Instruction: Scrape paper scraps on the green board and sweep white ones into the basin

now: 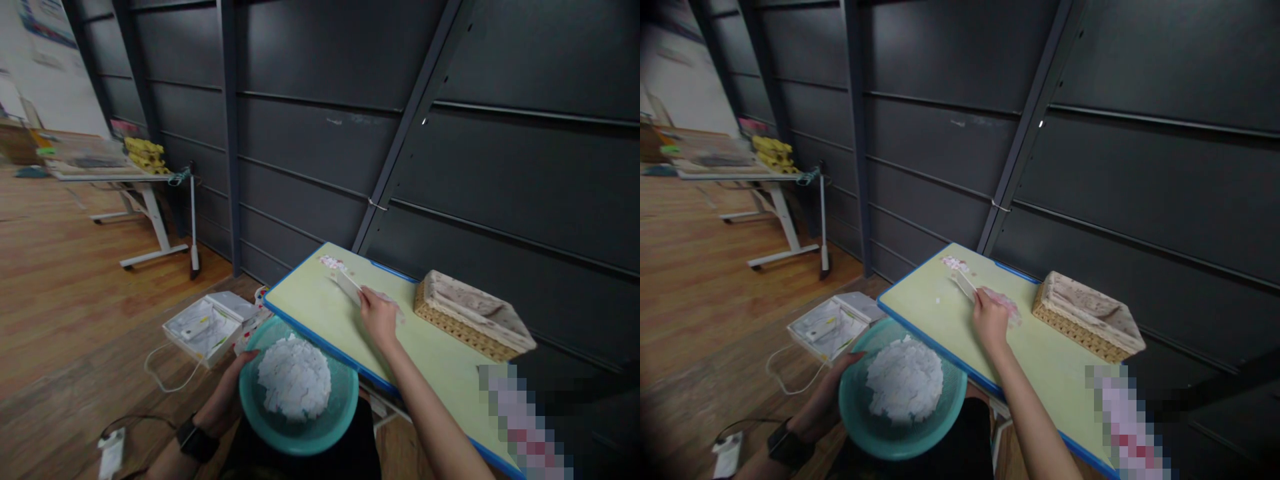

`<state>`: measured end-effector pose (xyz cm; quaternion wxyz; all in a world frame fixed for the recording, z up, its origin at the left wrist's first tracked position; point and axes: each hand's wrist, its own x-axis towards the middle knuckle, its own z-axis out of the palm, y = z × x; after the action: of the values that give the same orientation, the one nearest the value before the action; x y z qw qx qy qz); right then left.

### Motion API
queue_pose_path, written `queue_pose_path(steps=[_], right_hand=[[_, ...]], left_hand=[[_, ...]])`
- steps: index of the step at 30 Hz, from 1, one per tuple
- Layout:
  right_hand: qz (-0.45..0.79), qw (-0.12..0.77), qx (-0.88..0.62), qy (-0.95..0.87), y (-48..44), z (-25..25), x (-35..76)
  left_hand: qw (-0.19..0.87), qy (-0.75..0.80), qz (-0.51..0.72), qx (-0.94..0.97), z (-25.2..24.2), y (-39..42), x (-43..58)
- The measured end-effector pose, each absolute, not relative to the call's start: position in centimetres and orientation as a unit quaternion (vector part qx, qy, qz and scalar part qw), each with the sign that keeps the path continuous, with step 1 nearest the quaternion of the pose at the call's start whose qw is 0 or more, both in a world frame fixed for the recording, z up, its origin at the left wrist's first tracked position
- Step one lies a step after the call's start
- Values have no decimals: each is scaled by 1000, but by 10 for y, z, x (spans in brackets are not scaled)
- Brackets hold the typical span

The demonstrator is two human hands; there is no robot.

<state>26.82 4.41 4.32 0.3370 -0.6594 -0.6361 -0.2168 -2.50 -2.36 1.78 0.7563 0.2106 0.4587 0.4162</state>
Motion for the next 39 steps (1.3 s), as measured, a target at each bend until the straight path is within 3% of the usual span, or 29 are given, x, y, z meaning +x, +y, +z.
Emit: queue_pose_path(steps=[4, 12, 24, 39], right_hand=[[-218, 324, -631, -670, 46, 35, 266], [-123, 409, -539, -727, 22, 27, 250], [-10, 437, -491, -753, -26, 41, 225], [-134, 493, -599, -616, 4, 57, 296]], left_hand=[[755, 453, 421, 218, 16, -20, -28], [755, 436, 438, 218, 8, -14, -36], [740, 437, 454, 236, 7, -14, -37], [759, 449, 441, 169, -21, -19, -32]])
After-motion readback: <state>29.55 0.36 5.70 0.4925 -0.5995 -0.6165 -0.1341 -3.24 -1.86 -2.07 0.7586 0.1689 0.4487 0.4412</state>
